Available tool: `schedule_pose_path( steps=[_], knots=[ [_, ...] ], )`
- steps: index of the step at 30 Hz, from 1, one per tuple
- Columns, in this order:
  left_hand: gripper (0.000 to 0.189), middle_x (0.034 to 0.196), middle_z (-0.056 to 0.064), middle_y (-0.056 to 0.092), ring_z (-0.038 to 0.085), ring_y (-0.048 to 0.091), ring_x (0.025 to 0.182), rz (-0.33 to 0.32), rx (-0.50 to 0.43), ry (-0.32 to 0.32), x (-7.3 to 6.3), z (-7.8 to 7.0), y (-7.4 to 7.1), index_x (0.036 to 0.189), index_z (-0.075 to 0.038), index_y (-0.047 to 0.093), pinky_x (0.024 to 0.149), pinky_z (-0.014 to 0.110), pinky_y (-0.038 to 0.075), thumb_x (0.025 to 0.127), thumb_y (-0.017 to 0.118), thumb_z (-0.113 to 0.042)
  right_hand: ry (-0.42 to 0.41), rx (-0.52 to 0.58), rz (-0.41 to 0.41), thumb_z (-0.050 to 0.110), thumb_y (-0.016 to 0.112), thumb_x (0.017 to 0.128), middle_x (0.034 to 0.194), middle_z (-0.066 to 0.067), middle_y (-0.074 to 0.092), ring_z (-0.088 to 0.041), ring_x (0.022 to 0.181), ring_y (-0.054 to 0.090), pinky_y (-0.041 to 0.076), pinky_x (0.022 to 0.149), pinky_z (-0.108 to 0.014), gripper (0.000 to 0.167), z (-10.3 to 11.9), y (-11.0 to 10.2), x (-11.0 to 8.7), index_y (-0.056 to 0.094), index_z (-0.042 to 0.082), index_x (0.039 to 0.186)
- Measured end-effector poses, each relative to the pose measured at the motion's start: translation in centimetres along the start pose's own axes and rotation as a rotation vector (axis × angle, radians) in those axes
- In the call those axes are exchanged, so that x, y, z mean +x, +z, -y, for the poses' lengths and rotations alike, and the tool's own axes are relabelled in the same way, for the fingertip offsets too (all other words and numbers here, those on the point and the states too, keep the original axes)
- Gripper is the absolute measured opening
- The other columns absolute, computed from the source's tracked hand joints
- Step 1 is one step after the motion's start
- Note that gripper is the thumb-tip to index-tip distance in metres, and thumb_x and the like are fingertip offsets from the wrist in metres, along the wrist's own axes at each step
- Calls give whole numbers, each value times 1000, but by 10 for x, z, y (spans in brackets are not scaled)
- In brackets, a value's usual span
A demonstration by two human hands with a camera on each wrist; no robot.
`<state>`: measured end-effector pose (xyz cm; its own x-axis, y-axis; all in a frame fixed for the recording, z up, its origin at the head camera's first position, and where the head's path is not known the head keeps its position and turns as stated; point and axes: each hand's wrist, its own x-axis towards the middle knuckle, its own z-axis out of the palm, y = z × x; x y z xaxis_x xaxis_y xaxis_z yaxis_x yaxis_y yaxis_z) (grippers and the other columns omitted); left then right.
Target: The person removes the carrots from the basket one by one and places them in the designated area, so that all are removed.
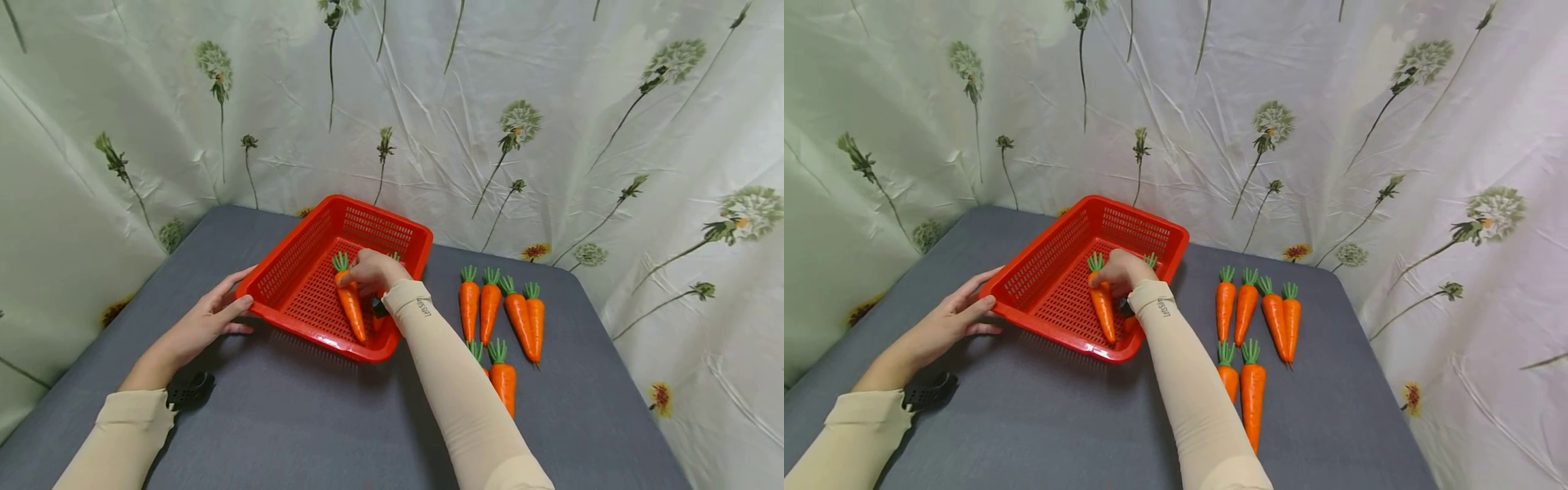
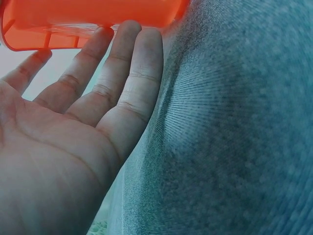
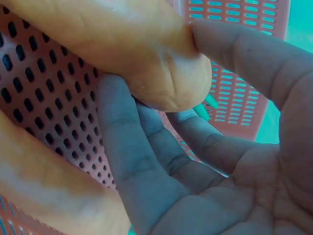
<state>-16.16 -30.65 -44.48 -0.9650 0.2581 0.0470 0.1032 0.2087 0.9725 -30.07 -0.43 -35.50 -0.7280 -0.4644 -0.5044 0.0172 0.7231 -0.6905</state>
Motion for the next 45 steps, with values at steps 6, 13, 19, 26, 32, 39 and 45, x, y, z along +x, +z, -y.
schedule_pose_path(
  steps=[6, 13, 19, 26, 32, 39, 45],
  knots=[
    [62, 154, 16, 46, 4, 70, 112, 7, -14, 19, 0, 0, 0, 172, -26, 24, 86, 35, 66, 116, 50, -23, -32, -31, -37, 18, 74, 101, 58, 7, 36, -19, 70, 50, 56, 83, -34, 44, 3, -5, -8, 46, 13, 67],
    [63, 146, -1, 50, 4, 71, 111, 11, -9, 18, 0, 2, 0, 172, -27, 22, 86, 33, 65, 116, 49, -23, -51, 8, -47, 20, 75, 102, 62, 5, 41, -18, 70, 50, 54, 82, -33, 28, -2, -13, -17, 62, 6, 81],
    [63, 155, 17, 45, 3, 71, 111, 10, 4, 19, -1, 2, 2, 172, -26, 21, 85, 34, 66, 116, 49, -24, -48, 30, -69, 20, 76, 101, 77, 0, 55, -17, 72, 56, 59, 101, -46, 17, -8, -19, -22, 73, 4, 101],
    [62, 158, 24, 40, 0, 68, 113, 6, 2, 16, -3, 0, 3, 172, -25, 22, 85, 35, 66, 116, 49, -24, -53, 77, -108, 20, 78, 100, 90, -1, 63, -15, 76, 58, 62, 94, -35, 38, -8, -27, -30, 70, -3, 129],
    [62, 156, 18, 44, 0, 68, 113, -2, 2, 19, -2, 0, 3, 172, -25, 23, 85, 35, 66, 116, 50, -24, -54, 95, -131, 20, 78, 100, 100, -4, 63, -14, 79, 59, 60, 105, -44, 42, -9, -32, -37, 67, -4, 134],
    [62, 151, 7, 47, -1, 68, 113, -2, 1, 25, -2, -1, 4, 172, -25, 24, 85, 35, 66, 116, 50, -23, -73, 91, -140, 19, 78, 100, 117, -9, 69, -14, 87, 65, 60, 105, -45, 45, -14, -38, -47, 65, -3, 136],
    [62, 156, 15, 43, -3, 66, 115, 4, 0, 25, -2, -3, 4, 172, -26, 23, 85, 36, 66, 116, 49, -23, -97, 114, -141, 19, 76, 101, 127, -14, 69, -19, 98, 71, 59, 107, -49, 45, -16, -43, -56, 63, -2, 139]
  ],
)
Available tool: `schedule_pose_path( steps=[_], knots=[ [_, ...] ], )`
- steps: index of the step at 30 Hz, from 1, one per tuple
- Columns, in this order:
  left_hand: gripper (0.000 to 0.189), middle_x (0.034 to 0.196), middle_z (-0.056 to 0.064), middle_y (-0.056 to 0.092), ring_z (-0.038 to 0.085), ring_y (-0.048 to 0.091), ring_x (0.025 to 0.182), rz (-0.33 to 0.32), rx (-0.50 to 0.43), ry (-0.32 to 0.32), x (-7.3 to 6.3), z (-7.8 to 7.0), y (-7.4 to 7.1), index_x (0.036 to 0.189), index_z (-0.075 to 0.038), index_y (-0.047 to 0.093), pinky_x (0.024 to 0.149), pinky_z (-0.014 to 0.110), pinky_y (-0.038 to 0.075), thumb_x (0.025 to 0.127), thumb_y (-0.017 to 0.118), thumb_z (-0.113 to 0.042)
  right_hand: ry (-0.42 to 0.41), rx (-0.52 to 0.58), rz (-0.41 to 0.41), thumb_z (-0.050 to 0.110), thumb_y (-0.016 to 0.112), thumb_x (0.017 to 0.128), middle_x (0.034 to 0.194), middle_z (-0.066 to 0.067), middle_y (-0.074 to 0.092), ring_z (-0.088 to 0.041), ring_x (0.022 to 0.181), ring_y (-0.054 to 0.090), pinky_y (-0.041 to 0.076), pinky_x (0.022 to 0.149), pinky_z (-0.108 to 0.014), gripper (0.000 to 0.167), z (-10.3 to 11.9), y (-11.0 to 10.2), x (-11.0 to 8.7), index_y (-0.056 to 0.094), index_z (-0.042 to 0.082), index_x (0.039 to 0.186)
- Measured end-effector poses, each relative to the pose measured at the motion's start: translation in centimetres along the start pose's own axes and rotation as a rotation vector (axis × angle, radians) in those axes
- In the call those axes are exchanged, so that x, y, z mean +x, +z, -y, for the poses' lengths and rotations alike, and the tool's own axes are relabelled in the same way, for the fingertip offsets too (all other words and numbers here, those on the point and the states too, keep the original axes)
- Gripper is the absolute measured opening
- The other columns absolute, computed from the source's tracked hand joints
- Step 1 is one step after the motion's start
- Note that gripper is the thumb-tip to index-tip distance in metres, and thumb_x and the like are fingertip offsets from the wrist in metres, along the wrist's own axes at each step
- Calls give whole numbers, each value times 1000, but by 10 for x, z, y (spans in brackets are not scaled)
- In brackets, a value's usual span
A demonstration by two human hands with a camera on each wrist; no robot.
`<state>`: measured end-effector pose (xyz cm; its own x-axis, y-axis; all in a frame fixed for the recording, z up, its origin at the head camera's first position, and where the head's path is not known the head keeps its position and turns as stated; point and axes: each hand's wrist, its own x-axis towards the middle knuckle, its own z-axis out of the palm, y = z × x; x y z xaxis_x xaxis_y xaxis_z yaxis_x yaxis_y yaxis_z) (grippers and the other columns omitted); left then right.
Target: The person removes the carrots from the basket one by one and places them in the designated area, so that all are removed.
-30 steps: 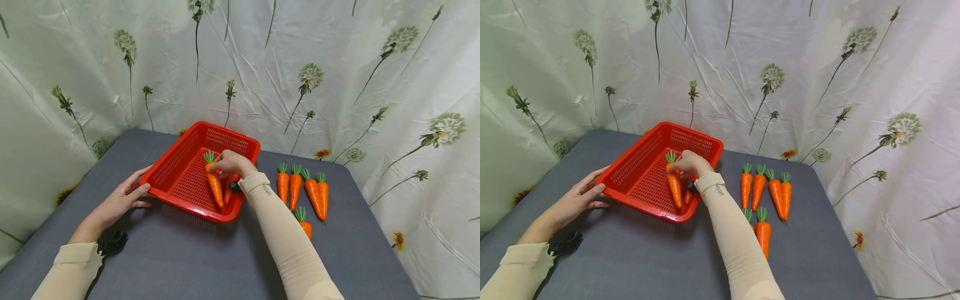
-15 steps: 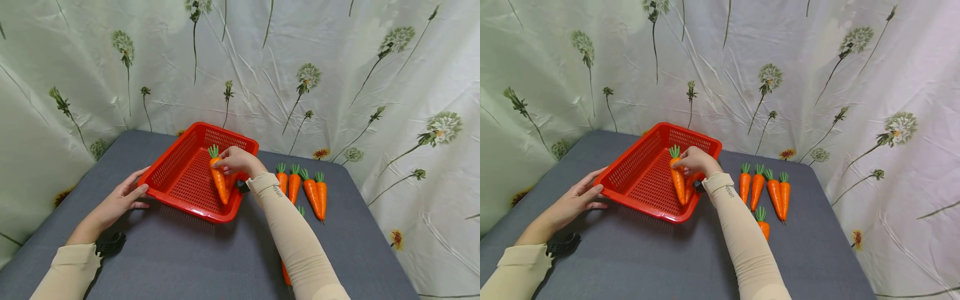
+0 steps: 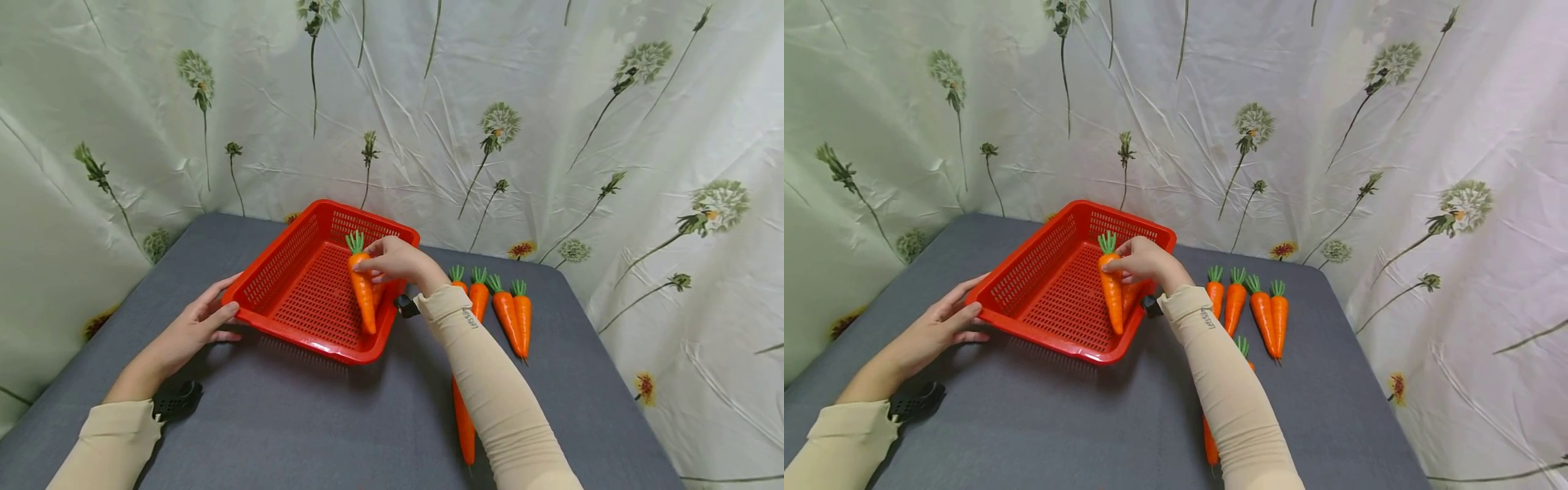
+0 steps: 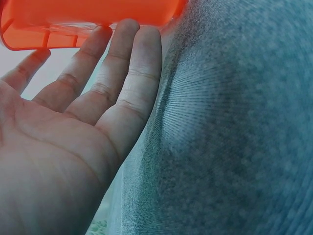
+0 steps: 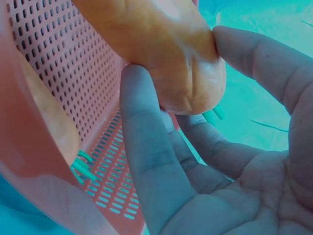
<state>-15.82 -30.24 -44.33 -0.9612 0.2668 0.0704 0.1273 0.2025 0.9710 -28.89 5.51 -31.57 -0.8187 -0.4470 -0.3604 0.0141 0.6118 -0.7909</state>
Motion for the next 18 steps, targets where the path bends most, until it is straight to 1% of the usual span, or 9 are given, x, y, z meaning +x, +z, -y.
schedule_pose_path(
  steps=[5, 8, 10, 12, 15, 18],
  knots=[
    [63, 159, 25, 38, -3, 66, 114, -6, 9, -8, 0, -1, 0, 172, -26, 22, 85, 35, 66, 116, 49, -24, -43, 21, 12, 17, 74, 103, 124, -14, 71, -19, 101, 70, 57, 109, -52, 41, 1, -4, -6, 66, -1, 138],
    [63, 160, 27, 37, -3, 66, 113, -7, 11, -15, 0, 0, 1, 172, -26, 21, 85, 35, 66, 116, 50, -25, -49, 41, 6, 18, 74, 103, 122, -12, 71, -21, 104, 70, 59, 107, -47, 41, 1, -7, -10, 66, 0, 139],
    [63, 159, 25, 38, -3, 66, 113, -5, 10, -16, 0, 0, 1, 172, -26, 21, 85, 35, 66, 116, 50, -25, -52, 51, 3, 17, 74, 103, 120, -10, 72, -21, 105, 70, 61, 104, -43, 41, 0, -9, -12, 65, 0, 139],
    [63, 157, 19, 41, -2, 67, 113, -2, 6, -13, 0, 0, 1, 172, -26, 22, 85, 36, 66, 116, 50, -24, -56, 66, -2, 16, 74, 103, 119, -10, 72, -21, 105, 71, 62, 101, -38, 40, 0, -11, -14, 66, -1, 137],
    [62, 151, 5, 48, -1, 67, 113, -3, 0, -2, 0, 0, 0, 172, -25, 23, 84, 36, 66, 116, 49, -22, -71, 85, -6, 15, 73, 103, 117, -9, 73, -17, 101, 71, 63, 96, -34, 37, 0, -13, -16, 66, -1, 135],
    [62, 144, -9, 50, -1, 68, 113, 0, -8, 8, -1, 2, -1, 172, -25, 23, 84, 35, 66, 116, 49, -20, -84, 101, -11, 15, 73, 103, 118, -9, 71, -14, 97, 72, 63, 98, -36, 37, 2, -15, -19, 65, -1, 134]
  ],
)
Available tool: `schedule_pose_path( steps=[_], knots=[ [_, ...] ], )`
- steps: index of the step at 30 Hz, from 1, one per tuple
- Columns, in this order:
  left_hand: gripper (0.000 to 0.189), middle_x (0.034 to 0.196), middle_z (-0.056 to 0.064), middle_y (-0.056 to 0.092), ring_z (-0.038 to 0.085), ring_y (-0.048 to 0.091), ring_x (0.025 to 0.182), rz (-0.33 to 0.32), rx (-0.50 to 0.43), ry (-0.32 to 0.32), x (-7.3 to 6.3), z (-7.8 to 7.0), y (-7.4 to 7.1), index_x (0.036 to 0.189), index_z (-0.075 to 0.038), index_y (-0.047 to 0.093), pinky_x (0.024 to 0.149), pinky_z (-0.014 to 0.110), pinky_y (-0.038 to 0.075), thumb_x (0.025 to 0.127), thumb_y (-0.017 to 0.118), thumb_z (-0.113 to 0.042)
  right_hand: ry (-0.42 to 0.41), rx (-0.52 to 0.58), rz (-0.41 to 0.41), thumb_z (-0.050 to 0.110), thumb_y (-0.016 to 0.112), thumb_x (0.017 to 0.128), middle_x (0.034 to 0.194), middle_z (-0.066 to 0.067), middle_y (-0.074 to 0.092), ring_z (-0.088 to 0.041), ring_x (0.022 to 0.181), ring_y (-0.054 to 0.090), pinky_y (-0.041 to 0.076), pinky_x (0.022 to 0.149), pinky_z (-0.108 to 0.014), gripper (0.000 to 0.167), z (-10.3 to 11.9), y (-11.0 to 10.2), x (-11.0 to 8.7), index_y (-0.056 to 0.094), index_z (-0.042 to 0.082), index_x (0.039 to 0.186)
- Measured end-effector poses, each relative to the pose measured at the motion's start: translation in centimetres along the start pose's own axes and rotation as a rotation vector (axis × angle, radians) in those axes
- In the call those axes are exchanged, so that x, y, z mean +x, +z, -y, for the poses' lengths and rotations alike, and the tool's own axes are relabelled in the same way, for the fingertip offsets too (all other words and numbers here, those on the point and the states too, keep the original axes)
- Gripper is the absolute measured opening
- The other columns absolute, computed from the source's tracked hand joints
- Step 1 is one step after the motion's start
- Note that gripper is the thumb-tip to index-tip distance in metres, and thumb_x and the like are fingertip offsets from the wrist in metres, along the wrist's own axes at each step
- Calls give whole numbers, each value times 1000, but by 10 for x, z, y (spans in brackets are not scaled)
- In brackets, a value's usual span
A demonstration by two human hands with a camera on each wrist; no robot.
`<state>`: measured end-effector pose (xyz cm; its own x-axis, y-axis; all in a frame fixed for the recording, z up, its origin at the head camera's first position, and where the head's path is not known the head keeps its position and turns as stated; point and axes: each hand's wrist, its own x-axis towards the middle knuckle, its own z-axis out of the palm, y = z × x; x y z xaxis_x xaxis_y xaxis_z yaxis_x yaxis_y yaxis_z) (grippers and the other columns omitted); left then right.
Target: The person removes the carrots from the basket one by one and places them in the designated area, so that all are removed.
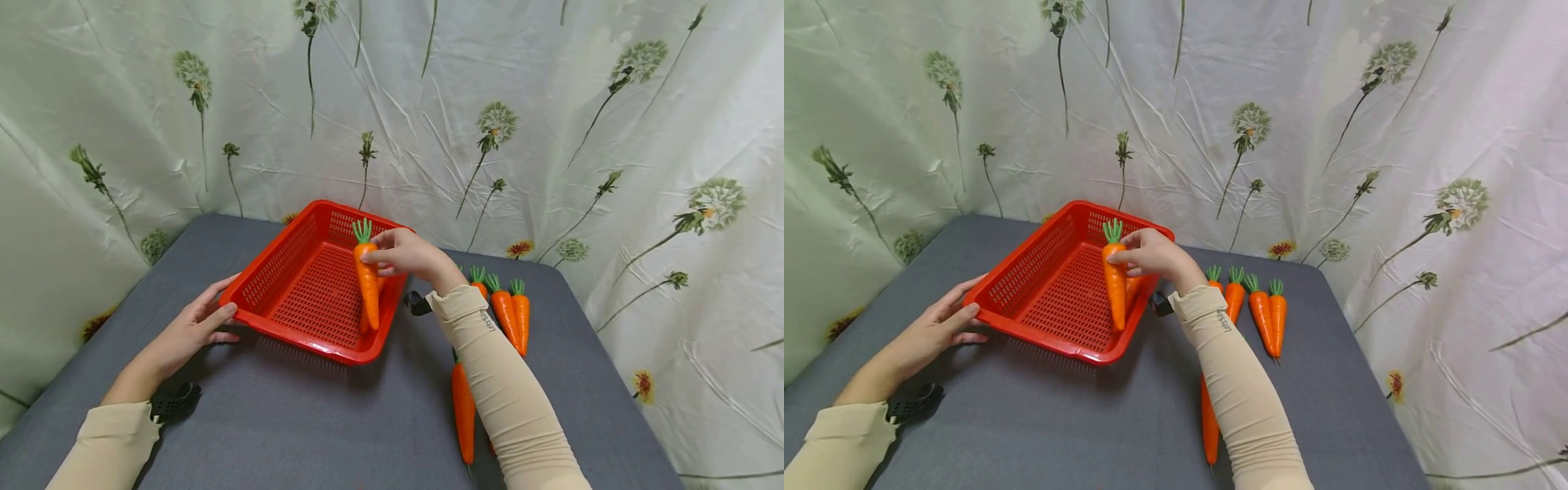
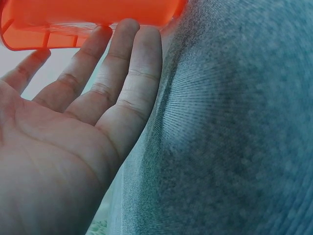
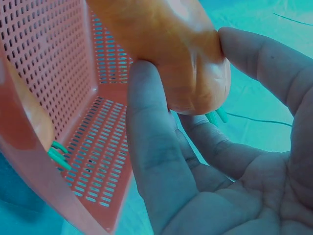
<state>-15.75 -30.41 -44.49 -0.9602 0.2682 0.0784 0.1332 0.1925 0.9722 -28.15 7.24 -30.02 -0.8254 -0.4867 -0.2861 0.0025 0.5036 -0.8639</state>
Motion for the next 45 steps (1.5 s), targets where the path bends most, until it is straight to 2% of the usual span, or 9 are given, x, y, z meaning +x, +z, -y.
schedule_pose_path(
  steps=[6, 10, 17, 21, 26, 30, 32, 39, 45],
  knots=[
    [63, 142, -17, 49, -2, 68, 113, -2, -1, -1, -3, 3, -2, 172, -24, 21, 83, 33, 66, 116, 48, -20, -22, -2, 0, 15, 72, 103, 122, -11, 67, -14, 98, 70, 58, 108, -49, 42, 4, -3, -6, 59, -2, 139],
    [62, 143, -13, 49, -2, 68, 112, -5, -1, -6, -3, 4, -1, 172, -23, 21, 83, 33, 66, 116, 48, -21, -32, -24, -6, 16, 71, 104, 123, -12, 68, -15, 102, 70, 62, 102, -41, 45, 3, -6, -12, 58, -3, 142],
    [62, 151, 4, 47, -1, 68, 112, -9, 11, -11, -2, 3, -1, 172, -23, 21, 83, 34, 66, 116, 48, -22, -40, -47, -10, 19, 70, 104, 131, -14, 67, -17, 108, 69, 63, 96, -32, 50, -5, -14, -25, 56, -2, 147],
    [62, 149, 1, 47, -1, 68, 112, -8, 16, -12, -1, 3, 0, 172, -24, 21, 83, 34, 66, 116, 48, -22, -29, -53, -20, 20, 70, 105, 132, -13, 66, -17, 109, 68, 62, 98, -34, 52, -8, -18, -33, 54, -1, 149],
    [63, 145, -8, 49, -1, 68, 113, -5, 9, -6, 0, 2, 0, 172, -25, 21, 83, 34, 66, 116, 49, -21, -19, -61, -36, 21, 70, 105, 134, -14, 64, -21, 113, 67, 60, 106, -46, 50, -13, -24, -45, 55, 0, 148],
    [62, 143, -11, 49, -1, 68, 113, -1, 7, -3, 1, 2, 0, 172, -25, 22, 83, 33, 66, 116, 48, -21, -6, -75, -55, 22, 70, 105, 135, -15, 63, -23, 115, 67, 62, 103, -43, 51, -18, -28, -55, 55, 1, 149],
    [62, 144, -9, 49, -2, 68, 113, -1, 9, -5, 1, 2, 0, 172, -25, 22, 83, 33, 66, 116, 48, -21, -5, -74, -63, 22, 71, 105, 134, -15, 62, -23, 114, 67, 62, 101, -41, 53, -22, -29, -59, 54, 1, 150],
    [62, 147, -6, 48, -2, 67, 113, -4, 14, -5, 1, 2, 1, 172, -24, 21, 84, 33, 66, 116, 48, -22, -13, -88, -84, 23, 71, 105, 130, -15, 65, -18, 105, 70, 61, 104, -47, 55, -36, -35, -73, 53, 0, 152],
    [63, 152, 6, 46, -3, 67, 113, -13, 25, -5, 2, 1, 1, 172, -24, 21, 83, 34, 66, 116, 49, -22, 22, -114, -121, 27, 72, 104, 128, -14, 63, -19, 102, 73, 62, 102, -45, 55, -47, -40, -85, 55, 4, 151]
  ],
)
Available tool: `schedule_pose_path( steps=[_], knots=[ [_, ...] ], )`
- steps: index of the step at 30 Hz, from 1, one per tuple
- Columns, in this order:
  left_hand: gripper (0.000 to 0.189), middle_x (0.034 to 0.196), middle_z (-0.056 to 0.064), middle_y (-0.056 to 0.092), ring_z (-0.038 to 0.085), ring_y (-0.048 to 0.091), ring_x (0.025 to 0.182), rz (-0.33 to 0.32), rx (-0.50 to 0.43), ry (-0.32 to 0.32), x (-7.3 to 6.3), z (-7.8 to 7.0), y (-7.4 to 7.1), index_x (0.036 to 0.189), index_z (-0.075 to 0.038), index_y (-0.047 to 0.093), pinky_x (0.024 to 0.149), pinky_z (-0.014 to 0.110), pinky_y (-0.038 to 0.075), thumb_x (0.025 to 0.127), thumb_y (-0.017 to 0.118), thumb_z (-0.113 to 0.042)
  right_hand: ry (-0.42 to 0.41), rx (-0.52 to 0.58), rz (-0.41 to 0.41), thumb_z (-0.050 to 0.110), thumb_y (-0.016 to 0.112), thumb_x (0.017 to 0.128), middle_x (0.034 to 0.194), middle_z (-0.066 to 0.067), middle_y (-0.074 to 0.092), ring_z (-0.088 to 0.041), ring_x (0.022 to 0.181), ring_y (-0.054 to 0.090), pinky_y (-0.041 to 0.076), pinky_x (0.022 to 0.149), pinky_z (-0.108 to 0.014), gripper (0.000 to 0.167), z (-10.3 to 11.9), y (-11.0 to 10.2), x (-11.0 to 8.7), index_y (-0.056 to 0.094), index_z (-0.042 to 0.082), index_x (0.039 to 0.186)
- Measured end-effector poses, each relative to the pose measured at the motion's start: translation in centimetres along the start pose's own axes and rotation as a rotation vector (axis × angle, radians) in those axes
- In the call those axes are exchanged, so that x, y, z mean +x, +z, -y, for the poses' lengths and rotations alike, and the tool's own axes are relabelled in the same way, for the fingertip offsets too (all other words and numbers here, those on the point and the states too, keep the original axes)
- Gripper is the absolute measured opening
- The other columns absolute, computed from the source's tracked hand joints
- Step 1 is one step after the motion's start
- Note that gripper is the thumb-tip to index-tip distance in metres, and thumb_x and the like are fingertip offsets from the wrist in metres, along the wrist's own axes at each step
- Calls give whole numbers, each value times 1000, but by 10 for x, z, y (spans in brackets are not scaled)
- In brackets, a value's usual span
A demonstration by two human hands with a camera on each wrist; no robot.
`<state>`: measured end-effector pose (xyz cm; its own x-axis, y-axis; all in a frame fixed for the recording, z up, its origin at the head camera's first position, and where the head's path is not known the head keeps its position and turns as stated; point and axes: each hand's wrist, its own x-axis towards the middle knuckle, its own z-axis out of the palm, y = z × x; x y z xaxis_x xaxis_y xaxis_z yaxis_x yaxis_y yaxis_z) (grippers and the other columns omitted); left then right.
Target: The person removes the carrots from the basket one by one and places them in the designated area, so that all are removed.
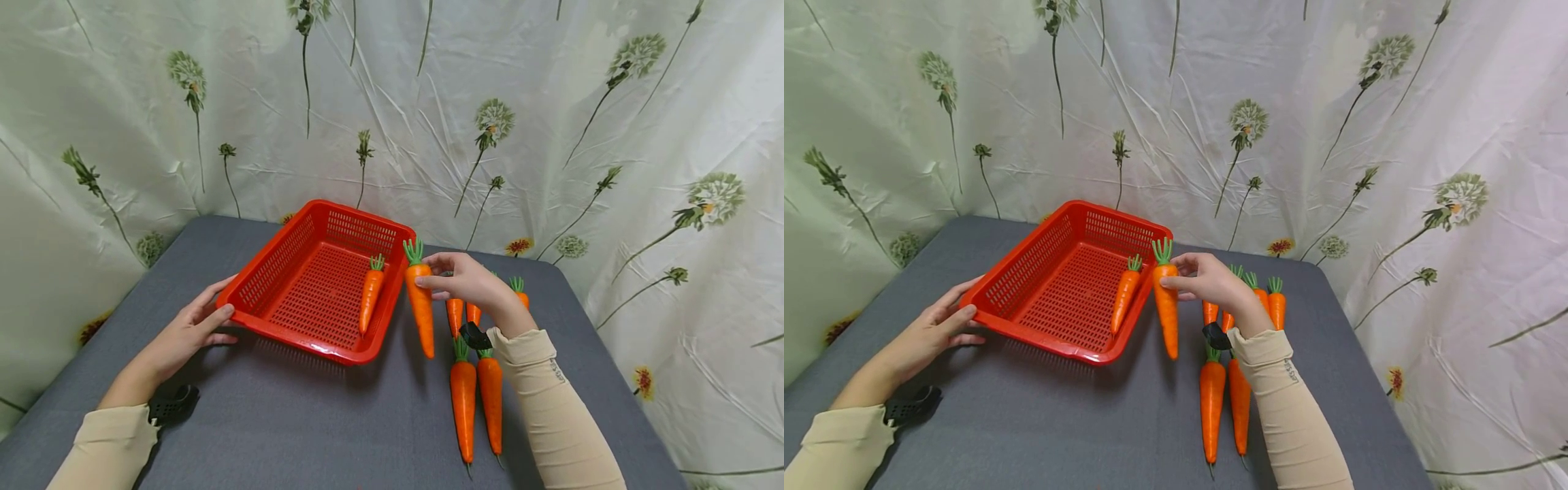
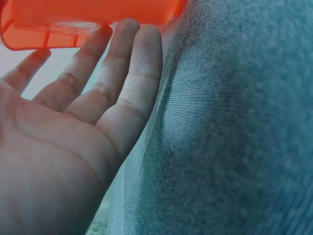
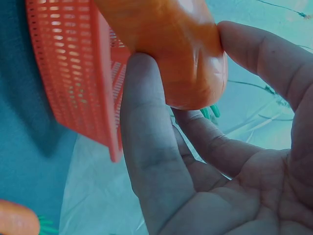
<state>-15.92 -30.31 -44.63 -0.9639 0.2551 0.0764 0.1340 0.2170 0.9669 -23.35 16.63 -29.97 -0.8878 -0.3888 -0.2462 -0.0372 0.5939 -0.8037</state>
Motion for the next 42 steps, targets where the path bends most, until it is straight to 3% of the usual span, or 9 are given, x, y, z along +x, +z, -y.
schedule_pose_path(
  steps=[10, 17, 24, 26, 32, 38, 42],
  knots=[
    [63, 149, -2, 47, -3, 67, 113, 1, -15, -14, 0, -1, -1, 172, -25, 22, 83, 33, 66, 116, 49, -22, 22, -12, -8, 29, 71, 105, 134, -18, 62, -23, 108, 75, 61, 103, -46, 60, -26, -10, -21, 51, 3, 155],
    [63, 156, 12, 42, -3, 66, 115, 12, -31, 0, -1, -1, -2, 172, -25, 21, 83, 34, 66, 116, 48, -20, 31, 4, -21, 27, 71, 105, 134, -20, 60, -23, 115, 71, 60, 104, -47, 63, -45, -15, -33, 48, -2, 156],
    [62, 150, -4, 46, -3, 66, 115, 9, -29, 3, 0, 0, -2, 172, -24, 22, 83, 33, 66, 116, 49, -19, 51, 24, -33, 26, 70, 106, 141, -24, 60, -17, 110, 68, 61, 104, -44, 66, -59, -18, -48, 44, -5, 158],
    [62, 152, 0, 46, -3, 66, 114, 5, -25, -3, 0, 0, -2, 172, -24, 22, 83, 33, 66, 116, 49, -19, 61, 30, -36, 28, 70, 106, 138, -23, 59, -18, 110, 67, 61, 104, -45, 67, -64, -18, -52, 43, -5, 158],
    [63, 160, 26, 37, -5, 65, 114, 5, -18, -10, -1, -2, -1, 172, -25, 21, 83, 33, 66, 116, 49, -22, 84, 36, -45, 31, 71, 105, 133, -19, 58, -21, 112, 69, 61, 102, -45, 69, -77, -21, -66, 42, -6, 157],
    [62, 155, 7, 44, -4, 66, 114, 0, -12, -16, -1, -2, -1, 172, -25, 22, 84, 33, 66, 116, 49, -23, 89, 56, -60, 28, 70, 106, 141, -25, 58, -19, 111, 71, 61, 102, -46, 69, -91, -26, -79, 42, -8, 157],
    [62, 157, 10, 41, -5, 65, 115, 5, -13, -13, -1, -2, -1, 172, -25, 21, 84, 33, 66, 116, 48, -24, 115, 50, -74, 28, 70, 106, 145, -26, 58, -17, 109, 74, 63, 97, -40, 69, -102, -28, -88, 43, -8, 157]
  ],
)
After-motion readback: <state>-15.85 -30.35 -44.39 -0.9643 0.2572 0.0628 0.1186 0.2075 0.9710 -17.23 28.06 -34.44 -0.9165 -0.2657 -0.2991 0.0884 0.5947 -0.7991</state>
